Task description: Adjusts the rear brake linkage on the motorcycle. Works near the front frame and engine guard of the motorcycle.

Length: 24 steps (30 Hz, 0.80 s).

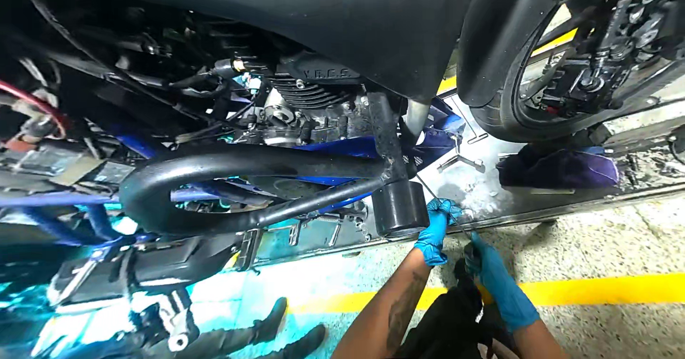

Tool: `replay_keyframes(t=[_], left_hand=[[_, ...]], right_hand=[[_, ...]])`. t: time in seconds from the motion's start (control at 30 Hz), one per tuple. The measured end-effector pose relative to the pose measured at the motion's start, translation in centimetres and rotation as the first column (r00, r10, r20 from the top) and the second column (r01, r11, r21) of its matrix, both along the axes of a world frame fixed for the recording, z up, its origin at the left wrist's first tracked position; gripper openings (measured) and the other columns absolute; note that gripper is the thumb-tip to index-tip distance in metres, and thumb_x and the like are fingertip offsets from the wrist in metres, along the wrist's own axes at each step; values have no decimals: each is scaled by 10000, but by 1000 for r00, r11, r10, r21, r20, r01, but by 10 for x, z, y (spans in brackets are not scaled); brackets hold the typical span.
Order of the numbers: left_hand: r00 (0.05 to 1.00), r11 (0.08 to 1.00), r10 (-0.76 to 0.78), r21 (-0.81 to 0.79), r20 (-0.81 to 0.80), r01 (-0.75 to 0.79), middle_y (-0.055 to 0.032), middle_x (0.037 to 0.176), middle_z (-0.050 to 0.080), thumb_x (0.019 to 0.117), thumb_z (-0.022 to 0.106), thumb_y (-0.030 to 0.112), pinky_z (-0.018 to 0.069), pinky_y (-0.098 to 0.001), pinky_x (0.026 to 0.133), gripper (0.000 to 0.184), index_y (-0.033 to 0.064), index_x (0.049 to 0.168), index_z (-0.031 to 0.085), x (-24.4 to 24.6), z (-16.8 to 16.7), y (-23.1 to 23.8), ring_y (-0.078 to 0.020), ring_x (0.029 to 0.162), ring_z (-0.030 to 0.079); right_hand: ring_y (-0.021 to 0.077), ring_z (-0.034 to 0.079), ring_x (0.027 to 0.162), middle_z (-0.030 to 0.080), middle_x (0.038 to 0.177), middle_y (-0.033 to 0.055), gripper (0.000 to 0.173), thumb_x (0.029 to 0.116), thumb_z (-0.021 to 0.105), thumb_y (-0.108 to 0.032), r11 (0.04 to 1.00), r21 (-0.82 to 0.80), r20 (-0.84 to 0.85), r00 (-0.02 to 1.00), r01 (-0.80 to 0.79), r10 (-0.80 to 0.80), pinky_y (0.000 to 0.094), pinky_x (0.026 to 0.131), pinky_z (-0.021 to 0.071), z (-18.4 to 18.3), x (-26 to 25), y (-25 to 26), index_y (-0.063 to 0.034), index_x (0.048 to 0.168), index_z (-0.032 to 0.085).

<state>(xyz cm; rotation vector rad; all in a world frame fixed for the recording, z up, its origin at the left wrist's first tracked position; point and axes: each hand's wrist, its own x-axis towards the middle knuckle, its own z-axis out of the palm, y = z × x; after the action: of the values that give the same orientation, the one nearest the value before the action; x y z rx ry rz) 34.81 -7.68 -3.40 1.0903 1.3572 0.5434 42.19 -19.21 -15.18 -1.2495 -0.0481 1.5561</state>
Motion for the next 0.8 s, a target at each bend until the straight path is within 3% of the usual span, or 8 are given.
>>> replay_keyframes(t=[0.1, 0.23, 0.3, 0.37, 0.43, 0.57, 0.67, 0.8], left_hand=[[1000, 1000, 19, 18, 9, -19, -112, 874, 743, 1090, 495, 139, 586, -315, 738, 231, -32, 1107, 650, 1, -2, 0, -155, 750, 705], [999, 999, 40, 22, -1, -40, -120, 861, 744, 1083, 505, 120, 578, -318, 727, 225, -44, 1081, 659, 4, 0, 0, -162, 737, 698], [1000, 999, 29, 22, 3, -29, -121, 881, 750, 1082, 512, 128, 590, -324, 743, 223, -37, 1091, 661, 2, 0, 1, -169, 758, 711], [1000, 999, 8, 43, -9, -8, -110, 891, 749, 1082, 518, 150, 583, -330, 735, 224, -16, 1087, 667, -2, -2, 2, -167, 754, 699], [999, 998, -30, 57, -41, 32, -84, 916, 746, 1086, 516, 193, 573, -330, 745, 232, 28, 1115, 678, -7, 0, 1, -153, 778, 690], [997, 997, -52, 58, -63, 55, -72, 926, 743, 1089, 512, 231, 565, -318, 730, 239, 65, 1140, 676, -11, 8, -4, -142, 772, 681], [998, 998, -29, 53, -48, 31, -82, 934, 744, 1089, 510, 219, 564, -315, 743, 239, 50, 1142, 672, -9, 9, -4, -142, 782, 682], [999, 996, 40, 85, -31, -37, -96, 868, 741, 1088, 499, 147, 566, -300, 705, 225, -6, 1086, 665, -4, 5, 4, -146, 734, 684]], right_hand=[[138, 513, 505, 564, 623, 28, 528, 1127, 333, -375, 999, -31, 237, 972, 14, -6, 312, 494, 467, -1, 0, -5, -38, 888, 661], [416, 616, 1226, 627, 1326, 251, 431, 942, 586, -65, 980, 159, 921, 375, -118, -104, 579, 1044, 496, -15, -3, -28, 14, 1365, 613], [258, 641, 1218, 659, 1318, 162, 403, 996, 547, -86, 963, 251, 818, 553, -94, -159, 434, 1059, 516, -12, -7, -23, 21, 1382, 587], [144, 706, 847, 711, 1014, 103, 321, 1060, 501, -139, 977, 180, 426, 886, 115, -183, 330, 780, 613, -3, -10, -10, 49, 1307, 585], [160, 630, 658, 660, 841, 98, 342, 1096, 463, -234, 986, 30, 236, 957, 166, -169, 347, 607, 565, -5, -12, -4, 41, 1231, 613], [295, 654, 1171, 648, 1319, 196, 509, 1028, 513, -114, 997, 51, 770, 638, -61, -1, 459, 1032, 523, -5, -21, -27, -3, 1521, 450], [407, 595, 1252, 624, 1348, 236, 483, 967, 602, -205, 991, 83, 880, 474, -103, -25, 569, 1092, 455, -18, -19, -27, -32, 1418, 592], [87, 570, 583, 613, 684, 13, 440, 1126, 377, -277, 999, 30, 155, 987, 37, -41, 247, 561, 500, -5, -20, -9, -35, 884, 654]])
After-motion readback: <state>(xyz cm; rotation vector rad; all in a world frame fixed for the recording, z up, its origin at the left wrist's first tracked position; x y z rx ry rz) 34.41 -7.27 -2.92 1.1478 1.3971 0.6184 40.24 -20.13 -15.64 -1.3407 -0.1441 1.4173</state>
